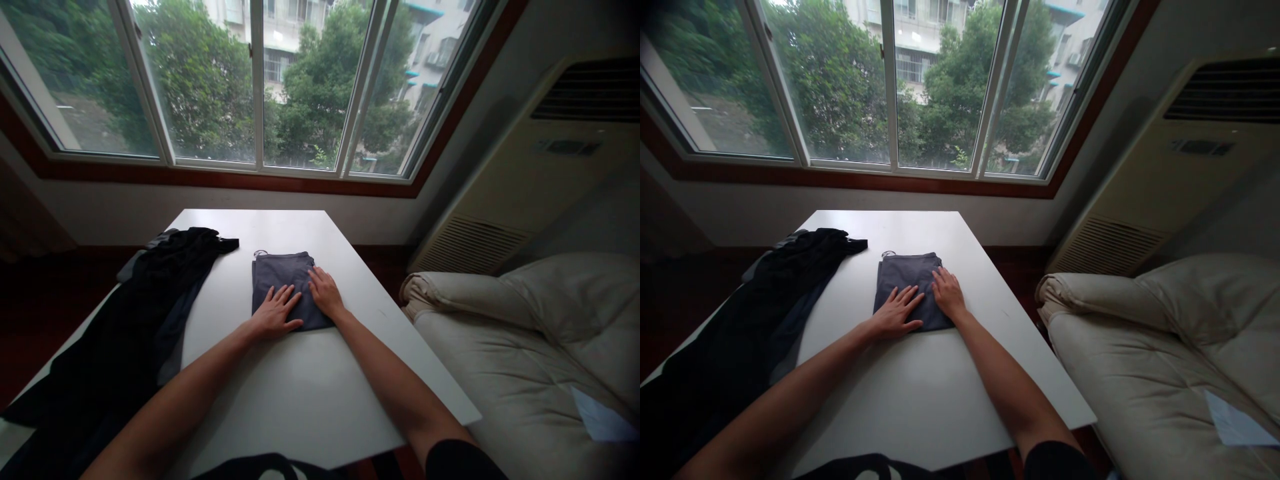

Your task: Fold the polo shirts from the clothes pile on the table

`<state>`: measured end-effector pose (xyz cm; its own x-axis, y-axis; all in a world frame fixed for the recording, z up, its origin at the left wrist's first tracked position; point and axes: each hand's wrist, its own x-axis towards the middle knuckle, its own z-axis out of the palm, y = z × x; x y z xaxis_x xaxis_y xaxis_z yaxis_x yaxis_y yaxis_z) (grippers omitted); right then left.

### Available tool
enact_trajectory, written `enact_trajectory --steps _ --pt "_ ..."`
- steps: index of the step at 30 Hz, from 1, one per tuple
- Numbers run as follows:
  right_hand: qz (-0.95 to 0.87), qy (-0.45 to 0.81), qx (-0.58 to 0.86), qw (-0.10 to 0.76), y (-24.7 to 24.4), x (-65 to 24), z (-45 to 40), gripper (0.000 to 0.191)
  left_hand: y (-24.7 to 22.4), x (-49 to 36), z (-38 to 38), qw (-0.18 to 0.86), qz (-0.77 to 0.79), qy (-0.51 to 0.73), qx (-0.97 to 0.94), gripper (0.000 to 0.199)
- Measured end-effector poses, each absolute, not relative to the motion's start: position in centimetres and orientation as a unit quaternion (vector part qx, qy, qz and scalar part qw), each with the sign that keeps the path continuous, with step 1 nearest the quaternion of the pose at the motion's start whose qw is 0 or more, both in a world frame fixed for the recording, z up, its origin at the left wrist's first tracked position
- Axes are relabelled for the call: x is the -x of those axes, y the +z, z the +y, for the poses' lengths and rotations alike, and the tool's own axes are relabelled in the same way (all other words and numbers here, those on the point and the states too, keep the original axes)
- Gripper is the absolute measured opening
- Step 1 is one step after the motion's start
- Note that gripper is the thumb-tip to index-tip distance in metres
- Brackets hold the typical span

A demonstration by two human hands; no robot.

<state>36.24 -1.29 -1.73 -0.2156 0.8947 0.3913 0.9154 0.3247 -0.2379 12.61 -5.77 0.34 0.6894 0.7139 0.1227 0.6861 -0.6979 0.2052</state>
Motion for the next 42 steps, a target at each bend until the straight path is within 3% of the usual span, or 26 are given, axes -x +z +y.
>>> enact_trajectory --steps 9,14,19,24,29,33,37,42 --pt "-0.777 -0.050 0.591 0.211 -1.8 -36.5 -1.1 0.052 0.9 -13.3 -6.6 0.104 0.328 0.077 -0.936 0.078" --pt "-0.815 -0.004 0.565 0.129 -1.9 -37.1 -0.9 0.054 0.4 -13.4 -6.7 0.097 0.347 0.098 -0.928 0.073" --pt "-0.811 -0.014 0.569 0.138 -2.2 -37.9 -0.4 0.054 0.6 -14.0 -7.3 0.064 0.357 0.123 -0.924 0.068" --pt "-0.798 -0.004 0.580 0.164 -2.4 -38.9 0.1 0.051 1.8 -14.4 -7.9 0.064 0.248 0.131 -0.958 0.054" --pt "-0.803 -0.002 0.575 0.156 -1.7 -38.9 -0.2 0.050 2.0 -14.9 -8.6 0.066 0.204 0.129 -0.968 0.065" --pt "-0.804 -0.048 0.559 0.195 -0.7 -37.9 -0.9 0.053 2.8 -15.2 -8.7 0.053 0.198 0.145 -0.968 0.043" --pt "-0.818 -0.009 0.554 0.154 -0.9 -37.6 -1.0 0.051 3.5 -15.4 -8.8 0.020 0.207 0.129 -0.970 0.020" --pt "-0.807 -0.005 0.566 0.169 -1.6 -38.1 -0.6 0.053 3.0 -15.6 -8.8 -0.002 0.187 0.122 -0.975 0.007"
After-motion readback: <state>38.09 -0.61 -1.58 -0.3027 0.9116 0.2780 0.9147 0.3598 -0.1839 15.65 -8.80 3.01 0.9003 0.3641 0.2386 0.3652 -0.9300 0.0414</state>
